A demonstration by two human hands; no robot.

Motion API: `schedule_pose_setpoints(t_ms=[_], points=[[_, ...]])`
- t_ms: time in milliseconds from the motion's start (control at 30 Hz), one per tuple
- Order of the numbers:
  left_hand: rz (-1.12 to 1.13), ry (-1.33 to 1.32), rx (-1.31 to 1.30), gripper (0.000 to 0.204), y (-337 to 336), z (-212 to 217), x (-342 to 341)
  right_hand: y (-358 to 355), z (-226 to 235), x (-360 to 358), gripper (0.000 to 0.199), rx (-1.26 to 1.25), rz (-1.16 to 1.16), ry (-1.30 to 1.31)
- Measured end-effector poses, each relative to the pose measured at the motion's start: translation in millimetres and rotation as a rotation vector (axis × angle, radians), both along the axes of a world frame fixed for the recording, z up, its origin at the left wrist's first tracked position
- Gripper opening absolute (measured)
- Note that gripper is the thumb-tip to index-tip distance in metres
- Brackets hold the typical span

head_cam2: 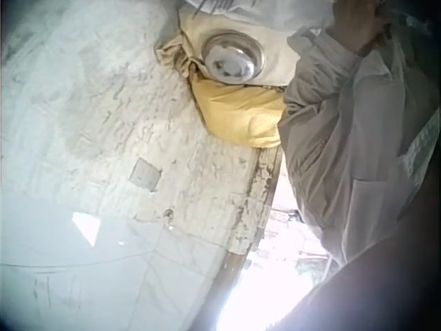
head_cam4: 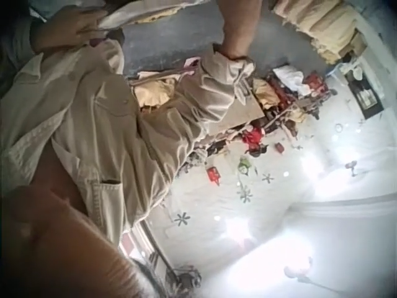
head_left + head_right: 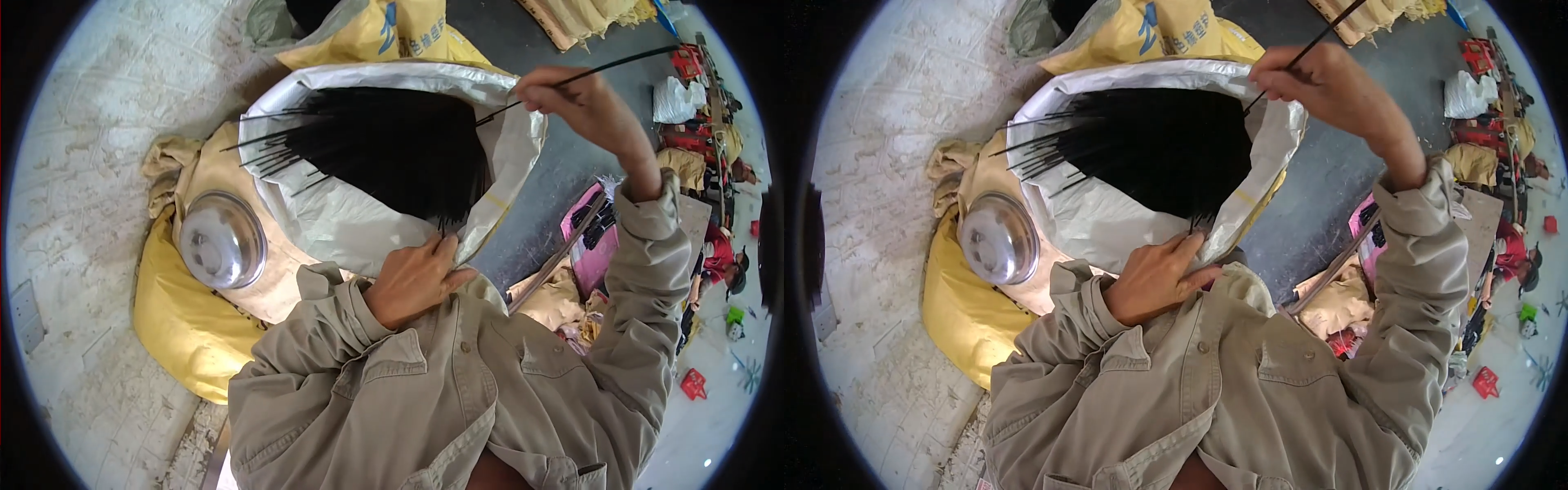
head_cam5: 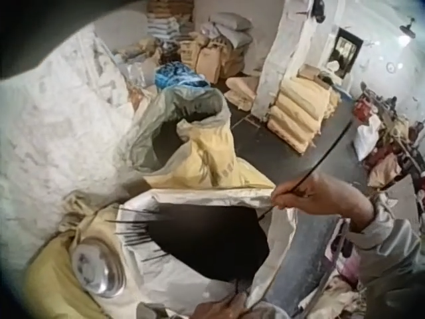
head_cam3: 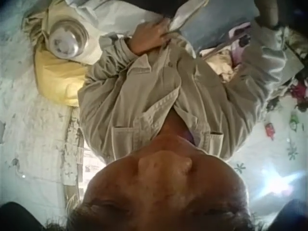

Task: The recorder is taking bundles of black fibers from sacks and placing them on a work table in a workshop.

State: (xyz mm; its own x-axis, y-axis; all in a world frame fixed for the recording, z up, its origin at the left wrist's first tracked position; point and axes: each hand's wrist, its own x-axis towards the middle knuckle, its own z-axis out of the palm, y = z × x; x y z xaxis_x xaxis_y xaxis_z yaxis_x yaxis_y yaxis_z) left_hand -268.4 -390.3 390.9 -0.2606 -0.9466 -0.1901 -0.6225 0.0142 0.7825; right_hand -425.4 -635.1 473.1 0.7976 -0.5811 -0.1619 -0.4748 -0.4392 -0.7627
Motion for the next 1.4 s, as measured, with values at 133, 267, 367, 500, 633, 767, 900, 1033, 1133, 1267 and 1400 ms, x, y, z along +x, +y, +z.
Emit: schedule_pose_setpoints(t_ms=[133, 267, 367, 500, 633, 767, 900, 1033, 1133, 1267, 1400], points=[[0.244, 0.158, -0.258, 0.031, -0.8, -7.2, 10.2, 1.6, -49.3, 9.6, 0.021, -0.245, 0.176, 0.153], [0.381, 0.214, -0.301, 0.02, -27.2, -1.8, 48.9, 36.7, -94.4, 49.3, 0.031, -0.287, 0.452, 0.236], [0.4, 0.344, -0.216, 0.019, -46.1, 1.9, 68.1, 53.7, -115.8, 77.0, 0.023, -0.351, 0.506, 0.185], [0.555, 0.348, -0.348, 0.06, -38.0, 9.5, 59.1, 27.8, -132.4, 77.5, 0.013, -0.617, 0.486, 0.119], [-0.004, -0.147, -0.387, 0.076, 7.3, 0.5, 36.7, -9.0, -165.2, 35.0, 0.016, -0.589, 0.568, 0.37], [-0.135, -0.25, -0.381, 0.022, 25.8, -17.4, 28.7, -17.7, -189.8, 30.3, 0.018, -0.508, 0.575, 0.465], [-0.064, -0.22, -0.476, 0.013, 33.6, -14.0, 22.0, -7.7, -215.5, 77.4, 0.04, -0.623, 0.402, 0.244], [0.026, -0.191, -0.407, 0.006, 32.6, -11.2, 19.1, -8.0, -257.7, 103.9, 0.062, -0.759, 0.269, 0.185], [0.121, -0.234, -0.374, 0.019, 38.1, -16.4, 10.8, 0.4, -271.1, 93.5, 0.064, -0.353, 0.227, 0.226], [0.246, -0.227, -0.343, 0.02, 31.9, -10.0, 0.3, 21.4, -271.4, 70.4, 0.059, -0.328, 0.55, 0.211], [0.296, -0.264, -0.312, 0.019, 16.9, 4.0, -4.7, 2.4, -250.5, 68.1, 0.062, -0.401, 0.416, 0.298]])
